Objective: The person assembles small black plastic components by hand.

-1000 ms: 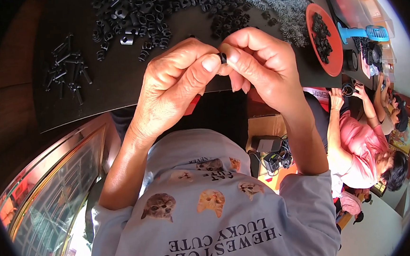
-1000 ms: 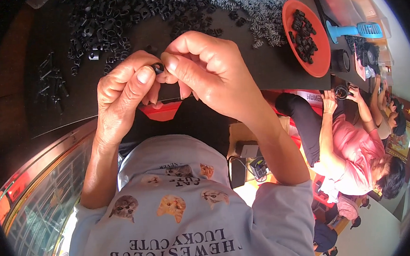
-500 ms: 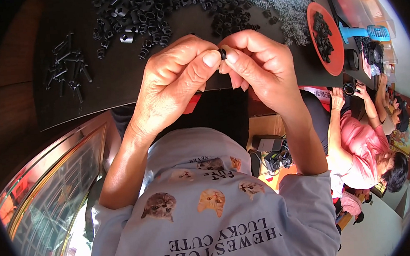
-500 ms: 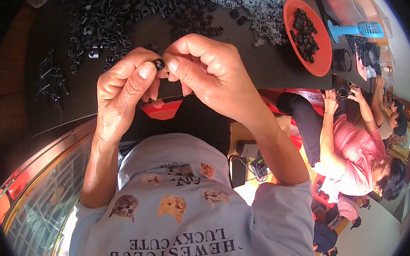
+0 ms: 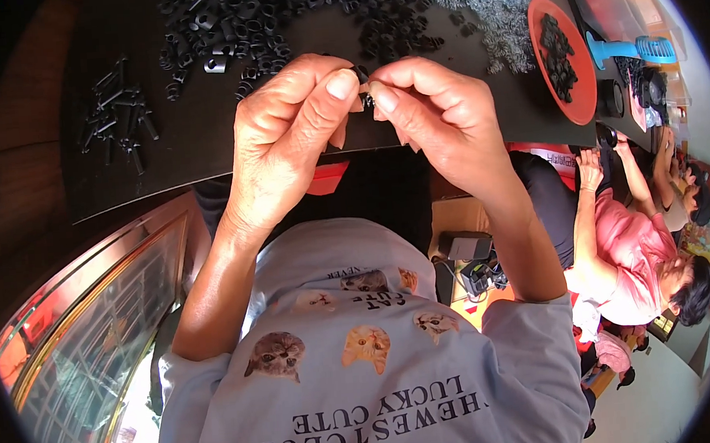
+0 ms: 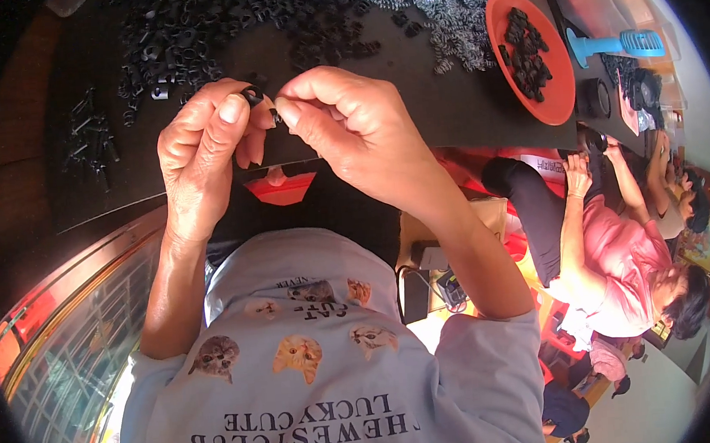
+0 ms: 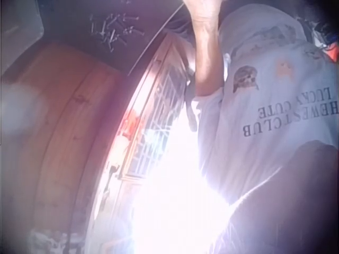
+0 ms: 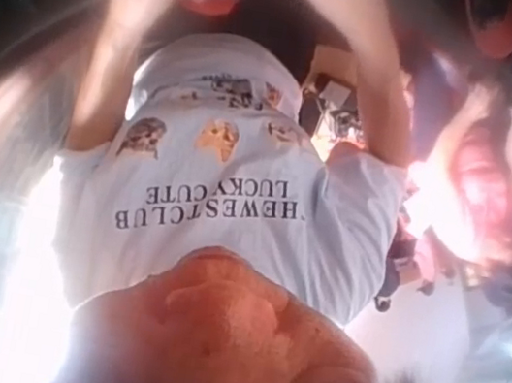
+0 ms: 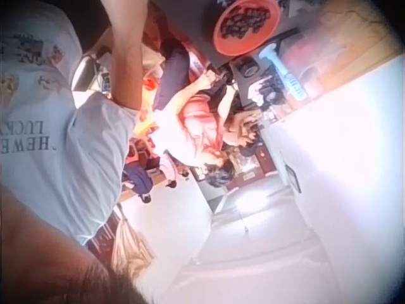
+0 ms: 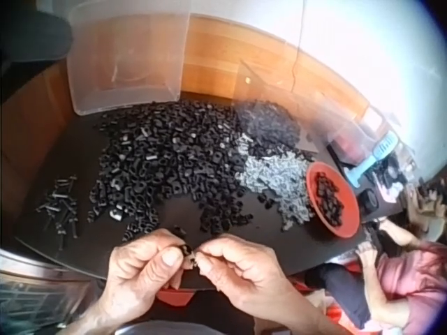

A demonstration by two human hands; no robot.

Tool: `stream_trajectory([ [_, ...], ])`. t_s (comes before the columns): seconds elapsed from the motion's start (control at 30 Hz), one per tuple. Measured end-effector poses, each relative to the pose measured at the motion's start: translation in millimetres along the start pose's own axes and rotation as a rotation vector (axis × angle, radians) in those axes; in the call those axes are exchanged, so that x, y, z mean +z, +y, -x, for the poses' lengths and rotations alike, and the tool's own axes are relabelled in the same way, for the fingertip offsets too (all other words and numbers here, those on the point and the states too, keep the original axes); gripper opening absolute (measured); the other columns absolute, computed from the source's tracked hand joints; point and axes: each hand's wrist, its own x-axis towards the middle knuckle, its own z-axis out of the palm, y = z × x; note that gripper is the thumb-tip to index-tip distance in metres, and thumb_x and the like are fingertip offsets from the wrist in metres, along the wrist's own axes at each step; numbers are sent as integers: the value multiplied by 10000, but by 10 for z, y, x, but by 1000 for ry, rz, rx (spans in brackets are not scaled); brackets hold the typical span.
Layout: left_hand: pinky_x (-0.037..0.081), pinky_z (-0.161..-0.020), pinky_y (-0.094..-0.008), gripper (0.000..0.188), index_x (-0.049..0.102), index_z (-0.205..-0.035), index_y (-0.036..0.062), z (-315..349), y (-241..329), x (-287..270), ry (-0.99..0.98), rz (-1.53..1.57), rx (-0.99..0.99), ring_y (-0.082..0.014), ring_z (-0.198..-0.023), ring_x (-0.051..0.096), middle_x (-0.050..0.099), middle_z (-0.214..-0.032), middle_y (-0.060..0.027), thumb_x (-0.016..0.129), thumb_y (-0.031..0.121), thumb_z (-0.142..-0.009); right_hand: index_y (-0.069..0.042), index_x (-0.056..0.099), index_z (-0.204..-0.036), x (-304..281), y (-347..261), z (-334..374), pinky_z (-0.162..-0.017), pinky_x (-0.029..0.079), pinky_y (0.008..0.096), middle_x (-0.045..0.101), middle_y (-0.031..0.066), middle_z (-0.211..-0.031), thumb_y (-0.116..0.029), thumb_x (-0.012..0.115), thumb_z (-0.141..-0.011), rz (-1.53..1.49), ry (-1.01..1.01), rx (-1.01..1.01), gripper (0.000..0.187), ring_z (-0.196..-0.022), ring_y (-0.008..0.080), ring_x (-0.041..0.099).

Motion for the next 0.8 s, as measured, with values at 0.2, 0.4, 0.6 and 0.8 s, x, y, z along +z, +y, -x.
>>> stream_trajectory([
  [0.2,423,-558,-204,236,682,-955,18,-6,0,2,3,-31,-1,-52,-614,505,625,-779,-2,590,230,-1001,18,639,-963,5,16,37,-570,424,243,591,34,-780,-47,626,-931,14,-34,-34,73,-655,71,512],
  [0.4,424,-561,-203,237,674,-941,18,-12,24,8,2,15,-3,-47,-615,506,626,-784,0,580,225,-1007,10,636,-945,6,43,14,-575,434,261,580,58,-786,-37,638,-912,114,-44,-160,57,-652,108,536],
  [0.6,423,-564,-204,244,661,-933,17,-5,39,6,10,10,-47,-48,-606,496,611,-764,0,577,233,-1009,5,626,-875,-164,-156,-2,-559,432,260,577,49,-725,-83,656,-929,171,-4,-141,108,-619,104,545],
  [0.8,420,-553,-203,249,656,-934,13,-10,38,-9,-37,13,-36,-50,-600,493,612,-787,-9,579,238,-1008,2,588,-783,-264,-143,-111,-503,395,255,539,15,-609,-181,661,-956,249,92,-152,262,-549,69,489],
])
